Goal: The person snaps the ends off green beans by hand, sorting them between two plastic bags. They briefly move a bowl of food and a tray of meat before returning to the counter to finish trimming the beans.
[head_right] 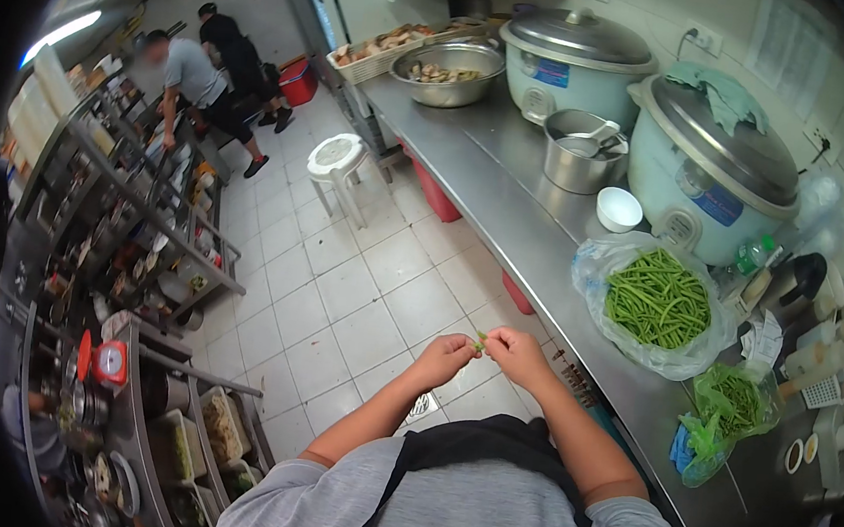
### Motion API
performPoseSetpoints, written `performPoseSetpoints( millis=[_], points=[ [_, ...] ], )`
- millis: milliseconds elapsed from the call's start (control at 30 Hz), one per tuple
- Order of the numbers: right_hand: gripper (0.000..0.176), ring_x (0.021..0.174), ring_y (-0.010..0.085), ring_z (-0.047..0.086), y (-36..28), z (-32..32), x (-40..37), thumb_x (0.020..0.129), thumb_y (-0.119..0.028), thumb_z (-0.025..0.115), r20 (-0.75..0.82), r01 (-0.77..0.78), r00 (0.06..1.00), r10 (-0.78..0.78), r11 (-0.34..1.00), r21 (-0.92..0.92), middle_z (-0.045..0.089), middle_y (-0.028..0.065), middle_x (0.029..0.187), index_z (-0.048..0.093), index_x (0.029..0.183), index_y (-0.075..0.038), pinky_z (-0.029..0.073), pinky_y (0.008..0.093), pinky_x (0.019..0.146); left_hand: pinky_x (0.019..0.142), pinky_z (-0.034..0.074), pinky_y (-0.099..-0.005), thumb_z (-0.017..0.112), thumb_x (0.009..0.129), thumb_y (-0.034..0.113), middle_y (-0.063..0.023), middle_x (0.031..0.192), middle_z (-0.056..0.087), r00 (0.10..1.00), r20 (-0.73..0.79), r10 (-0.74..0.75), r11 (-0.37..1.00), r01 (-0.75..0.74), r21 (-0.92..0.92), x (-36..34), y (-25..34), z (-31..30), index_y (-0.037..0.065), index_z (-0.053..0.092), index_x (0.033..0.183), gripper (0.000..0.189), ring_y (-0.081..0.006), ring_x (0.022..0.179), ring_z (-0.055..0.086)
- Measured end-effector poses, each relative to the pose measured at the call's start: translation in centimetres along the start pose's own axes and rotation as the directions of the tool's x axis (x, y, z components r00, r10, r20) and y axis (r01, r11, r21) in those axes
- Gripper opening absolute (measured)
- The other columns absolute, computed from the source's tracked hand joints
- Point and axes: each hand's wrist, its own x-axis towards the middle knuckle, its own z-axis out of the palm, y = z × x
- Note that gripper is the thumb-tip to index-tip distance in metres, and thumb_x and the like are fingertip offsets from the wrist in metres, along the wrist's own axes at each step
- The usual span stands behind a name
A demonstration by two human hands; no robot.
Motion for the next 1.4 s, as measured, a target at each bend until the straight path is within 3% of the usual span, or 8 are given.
performPoseSetpoints(
  millis=[300,567,700,800,867,967,1167,1400],
  points=[
    [0.010,0.068,0.0359,0.051,1.6,-8.4,-2.1,0.079,-0.011,0.045,-0.374,0.048,0.896,-0.238,0.890,-0.453,0.054,0.0174,0.074,0.049,0.079,-0.002,0.040,0.0398,0.058,0.061,0.039,-0.0241,0.048,0.083,0.015,-0.0030,0.068,0.054,0.934,0.321,0.154,0.969,-0.206,0.135,7.6,4.1,7.4,0.002,0.054,0.082,0.015,-0.0082,0.063,0.046],
    [0.009,0.066,0.0120,0.045,3.1,-18.8,-3.1,0.083,-0.010,0.043,-0.740,0.076,0.670,-0.059,0.997,-0.011,0.047,0.0020,0.072,0.048,0.081,-0.002,0.038,0.0272,0.057,0.061,0.043,-0.0365,0.049,0.080,0.015,-0.0160,0.077,0.056,0.758,0.458,0.464,0.842,-0.538,0.038,15.6,10.0,15.5,0.006,0.054,0.086,0.012,-0.0323,0.071,0.054],
    [0.016,0.052,0.0076,0.027,3.4,-28.8,-8.4,0.084,-0.016,0.045,-0.694,0.445,0.669,0.266,0.605,0.661,0.027,-0.0041,0.060,0.036,0.070,-0.014,0.025,0.0227,0.048,0.059,0.041,-0.0407,0.050,0.077,0.017,-0.0143,0.073,0.051,0.380,0.702,0.602,0.529,-0.848,0.005,17.1,11.7,19.0,0.007,0.051,0.083,0.012,-0.0321,0.070,0.052],
    [0.020,0.069,0.0172,0.048,4.1,-33.9,-14.1,0.086,-0.024,0.042,-0.689,0.019,0.687,0.231,0.942,0.335,0.050,0.0080,0.077,0.053,0.085,-0.008,0.038,0.0315,0.065,0.061,0.040,-0.0412,0.051,0.074,0.015,-0.0133,0.075,0.050,0.367,0.665,0.650,0.505,-0.863,-0.018,20.0,10.6,21.0,0.008,0.052,0.084,0.013,-0.0314,0.073,0.052],
    [0.031,0.080,0.0264,0.056,3.8,-34.7,-16.6,0.085,-0.029,0.042,-0.867,-0.701,0.334,0.369,0.712,0.033,0.058,0.0180,0.089,0.060,0.092,-0.006,0.042,0.0395,0.073,0.062,0.040,-0.0420,0.053,0.070,0.017,-0.0131,0.077,0.051,0.407,0.595,0.693,0.468,-0.882,0.057,23.0,9.5,21.5,0.008,0.054,0.084,0.017,-0.0318,0.075,0.052],
    [0.029,0.080,0.0284,0.055,6.9,-35.0,-17.2,0.083,-0.026,0.043,-0.904,-0.886,0.296,0.309,0.441,-0.140,0.058,0.0184,0.088,0.059,0.092,-0.004,0.042,0.0393,0.073,0.072,0.038,-0.0412,0.059,0.063,0.017,-0.0135,0.090,0.048,0.517,0.613,0.597,0.451,-0.849,0.276,24.6,9.1,20.1,0.010,0.055,0.093,0.031,-0.0308,0.089,0.047],
    [0.025,0.080,0.0324,0.054,7.7,-34.3,-15.5,0.081,-0.020,0.045,-0.929,-0.938,0.320,0.188,0.200,-0.283,0.058,0.0192,0.087,0.059,0.092,-0.002,0.042,0.0390,0.073,0.084,0.033,-0.0401,0.061,0.064,0.013,-0.0171,0.107,0.041,0.643,0.378,0.667,0.574,-0.766,0.290,25.6,7.7,14.0,0.010,0.049,0.107,0.044,-0.0325,0.101,0.040],
    [0.025,0.086,0.0321,0.054,0.3,-30.3,-0.3,0.079,-0.014,0.049,-0.644,-0.463,0.708,-0.289,0.499,-0.733,0.056,0.0194,0.096,0.056,0.100,-0.002,0.041,0.0387,0.077,0.084,0.037,-0.0357,0.058,0.071,0.012,-0.0156,0.108,0.042,0.933,0.025,0.358,0.878,-0.345,0.330,23.6,2.6,-4.2,0.008,0.047,0.108,0.039,-0.0310,0.099,0.042]
  ],
)
